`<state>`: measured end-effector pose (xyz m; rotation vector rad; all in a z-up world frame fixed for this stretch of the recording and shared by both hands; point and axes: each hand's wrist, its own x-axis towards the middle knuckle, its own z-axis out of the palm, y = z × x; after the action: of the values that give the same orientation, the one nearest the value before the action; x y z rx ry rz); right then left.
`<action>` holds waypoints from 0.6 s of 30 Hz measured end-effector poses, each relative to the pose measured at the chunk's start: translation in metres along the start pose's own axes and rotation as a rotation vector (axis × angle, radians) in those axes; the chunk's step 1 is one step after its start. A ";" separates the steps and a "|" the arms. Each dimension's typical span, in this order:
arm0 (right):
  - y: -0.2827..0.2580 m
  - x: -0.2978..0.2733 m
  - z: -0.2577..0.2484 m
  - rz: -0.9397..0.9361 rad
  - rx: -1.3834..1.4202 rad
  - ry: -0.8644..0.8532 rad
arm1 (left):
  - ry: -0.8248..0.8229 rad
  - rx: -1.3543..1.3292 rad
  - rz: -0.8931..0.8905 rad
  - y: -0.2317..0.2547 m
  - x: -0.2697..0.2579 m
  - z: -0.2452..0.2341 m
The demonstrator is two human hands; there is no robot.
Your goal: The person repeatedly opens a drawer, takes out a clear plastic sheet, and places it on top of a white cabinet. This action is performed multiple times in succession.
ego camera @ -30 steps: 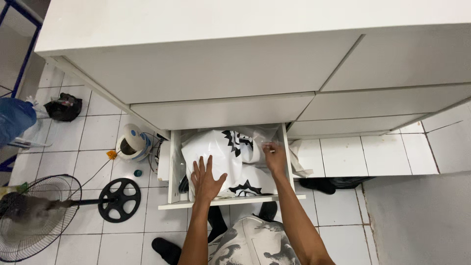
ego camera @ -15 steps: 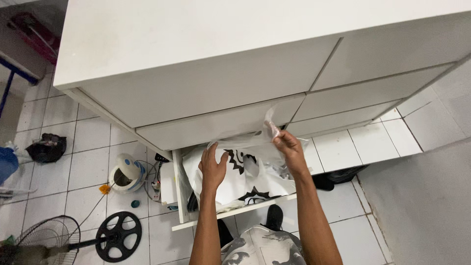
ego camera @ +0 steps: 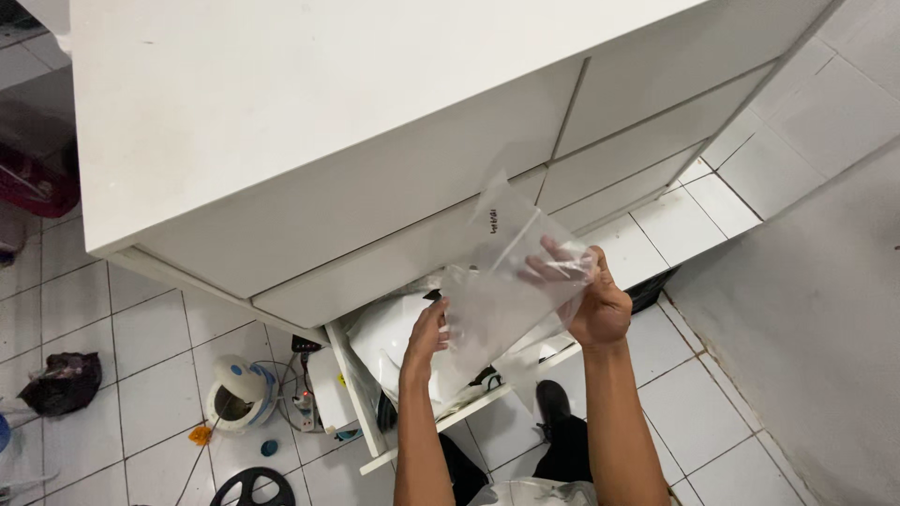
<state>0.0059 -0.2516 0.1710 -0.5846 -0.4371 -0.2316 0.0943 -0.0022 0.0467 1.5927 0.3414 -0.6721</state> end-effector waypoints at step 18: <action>-0.118 0.037 -0.110 0.495 -0.793 0.160 | 0.675 -0.499 0.631 0.039 -0.089 0.094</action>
<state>0.0356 -0.4136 0.1625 -1.4151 -0.0155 0.0378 0.0268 -0.0846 0.1293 1.2892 0.4235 0.4298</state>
